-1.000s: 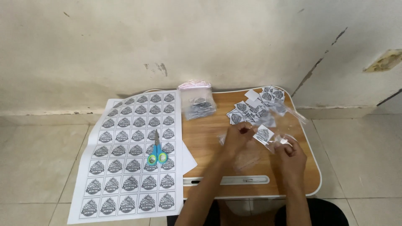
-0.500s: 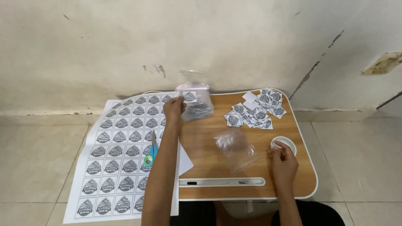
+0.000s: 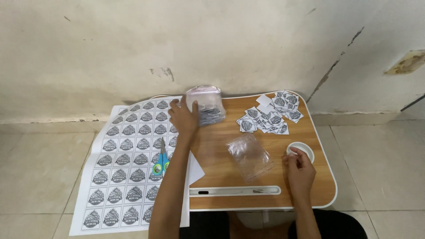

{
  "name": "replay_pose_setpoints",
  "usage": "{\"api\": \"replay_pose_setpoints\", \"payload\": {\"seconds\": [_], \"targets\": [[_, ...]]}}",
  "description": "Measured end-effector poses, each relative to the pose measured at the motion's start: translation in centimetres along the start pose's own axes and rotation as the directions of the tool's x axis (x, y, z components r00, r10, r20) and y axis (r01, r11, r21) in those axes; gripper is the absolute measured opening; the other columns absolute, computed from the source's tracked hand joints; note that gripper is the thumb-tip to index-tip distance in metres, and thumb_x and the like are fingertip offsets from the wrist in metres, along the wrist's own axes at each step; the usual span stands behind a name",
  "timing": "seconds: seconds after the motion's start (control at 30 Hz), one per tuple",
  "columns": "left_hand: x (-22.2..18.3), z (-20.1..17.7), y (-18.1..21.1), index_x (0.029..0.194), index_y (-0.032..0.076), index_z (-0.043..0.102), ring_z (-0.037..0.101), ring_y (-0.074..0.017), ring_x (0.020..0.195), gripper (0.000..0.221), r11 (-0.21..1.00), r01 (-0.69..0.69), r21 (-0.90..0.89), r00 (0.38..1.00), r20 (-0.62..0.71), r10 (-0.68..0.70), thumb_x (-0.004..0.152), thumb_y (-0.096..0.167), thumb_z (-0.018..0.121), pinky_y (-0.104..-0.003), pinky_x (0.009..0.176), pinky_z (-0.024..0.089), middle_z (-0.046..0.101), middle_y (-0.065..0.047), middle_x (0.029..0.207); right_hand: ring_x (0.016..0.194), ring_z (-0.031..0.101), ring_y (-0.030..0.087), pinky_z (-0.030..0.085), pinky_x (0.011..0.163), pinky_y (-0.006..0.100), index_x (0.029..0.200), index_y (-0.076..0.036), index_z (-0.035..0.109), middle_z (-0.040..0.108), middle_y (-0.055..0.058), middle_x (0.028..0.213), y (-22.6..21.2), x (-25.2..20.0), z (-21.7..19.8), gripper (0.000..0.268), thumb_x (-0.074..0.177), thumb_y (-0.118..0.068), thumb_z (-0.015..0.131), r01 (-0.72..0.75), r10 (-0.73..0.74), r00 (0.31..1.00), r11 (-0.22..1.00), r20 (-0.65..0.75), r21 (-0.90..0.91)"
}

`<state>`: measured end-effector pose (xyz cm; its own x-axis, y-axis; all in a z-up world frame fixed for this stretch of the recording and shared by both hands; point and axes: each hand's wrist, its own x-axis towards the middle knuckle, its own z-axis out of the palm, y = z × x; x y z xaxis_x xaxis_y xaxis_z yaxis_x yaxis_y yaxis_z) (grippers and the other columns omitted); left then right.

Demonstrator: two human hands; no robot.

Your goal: Picking up individual stickers and placing them into small plastic zip-lock bags on a low table.

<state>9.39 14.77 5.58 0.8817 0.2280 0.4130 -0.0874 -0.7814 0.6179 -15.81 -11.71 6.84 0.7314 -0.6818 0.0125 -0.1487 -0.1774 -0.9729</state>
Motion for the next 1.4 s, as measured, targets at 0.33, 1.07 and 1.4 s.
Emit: {"api": "replay_pose_setpoints", "payload": {"seconds": [0.33,1.07,1.4], "targets": [[-8.0,2.7,3.5,0.088,0.012,0.072,0.063,-0.0311,0.089,0.009,0.798,-0.603,0.013,0.797,-0.023,0.603,0.080,0.014,0.076,-0.044,0.068,0.055,0.059,-0.006,0.097,0.082,0.068,0.024,0.053,0.082,0.041,0.119,-0.007,0.074,0.074,0.015,0.086,1.8,0.6,0.3,0.021,0.102,-0.008,0.060,0.118,-0.121,0.990,0.992,-0.068,-0.035],[-12.1,-1.4,3.7,0.097,0.011,0.076,0.073,-0.0299,0.085,0.014,0.949,-0.213,-0.233,0.843,0.446,0.299,0.095,0.022,0.069,-0.041,0.074,0.061,0.069,-0.008,0.094,0.090,0.071,0.026,0.054,0.084,0.043,0.117,-0.007,0.076,0.076,0.015,0.091,1.5,0.4,0.1,0.021,0.104,-0.011,0.059,0.112,-0.114,0.993,0.992,-0.029,-0.063],[-13.3,-4.3,5.9,0.104,0.023,0.082,0.056,-0.0238,0.099,0.014,0.890,-0.455,0.025,0.891,0.019,0.454,0.092,0.021,0.074,-0.037,0.079,0.043,0.064,0.001,0.108,0.107,0.070,0.034,0.054,0.093,0.049,0.118,-0.006,0.077,0.076,0.020,0.108,-0.1,-0.5,0.1,0.023,0.104,-0.012,0.060,0.092,-0.090,0.996,0.987,0.021,-0.135]]}}
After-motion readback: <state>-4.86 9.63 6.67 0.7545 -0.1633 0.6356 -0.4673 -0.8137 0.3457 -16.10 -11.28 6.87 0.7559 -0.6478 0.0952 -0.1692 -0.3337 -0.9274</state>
